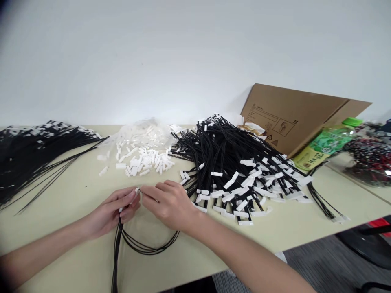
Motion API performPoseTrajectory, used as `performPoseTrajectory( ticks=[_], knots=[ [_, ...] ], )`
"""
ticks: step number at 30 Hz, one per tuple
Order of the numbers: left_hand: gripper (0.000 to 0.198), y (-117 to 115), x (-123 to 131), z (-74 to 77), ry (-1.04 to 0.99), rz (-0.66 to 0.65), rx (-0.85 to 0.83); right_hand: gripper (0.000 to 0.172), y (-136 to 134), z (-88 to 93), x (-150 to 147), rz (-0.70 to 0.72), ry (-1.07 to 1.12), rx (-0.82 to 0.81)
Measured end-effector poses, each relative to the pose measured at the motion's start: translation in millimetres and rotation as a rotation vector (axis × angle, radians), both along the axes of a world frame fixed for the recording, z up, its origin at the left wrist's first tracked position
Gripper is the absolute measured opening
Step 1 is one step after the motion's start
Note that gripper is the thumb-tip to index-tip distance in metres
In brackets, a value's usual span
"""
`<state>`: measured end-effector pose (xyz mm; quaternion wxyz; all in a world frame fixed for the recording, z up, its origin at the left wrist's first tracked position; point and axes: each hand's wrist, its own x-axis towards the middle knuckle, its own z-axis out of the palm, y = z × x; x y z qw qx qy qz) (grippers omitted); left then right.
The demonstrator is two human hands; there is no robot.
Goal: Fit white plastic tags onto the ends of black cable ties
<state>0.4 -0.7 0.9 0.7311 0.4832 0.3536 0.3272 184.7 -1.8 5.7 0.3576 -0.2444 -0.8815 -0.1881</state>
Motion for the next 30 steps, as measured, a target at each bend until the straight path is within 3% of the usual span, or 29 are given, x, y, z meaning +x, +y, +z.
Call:
performPoseTrajectory(
  ticks=[7, 18, 25, 30],
  knots=[
    [0.030, -1, 0, -2.4, 0.052, 0.024, 0.039, 0.026, -2, 9.3, -1, 0.006, -0.080, 0.110],
    [0.032, -1, 1, -2.8, 0.090, -0.001, 0.091, 0.026, -2, 5.0, -1, 0.016, -0.026, 0.015],
    [0.029, -2, -2, -4.4, 0.068, -0.043, 0.080, 0.016, 1, -8.3, -3, 0.102, 0.259, -0.107],
    [0.029, -1, -4, -5.4, 0.037, -0.086, 0.084, 0.011, -2, -7.7, -9, 0.157, 0.434, -0.231]
  ],
)
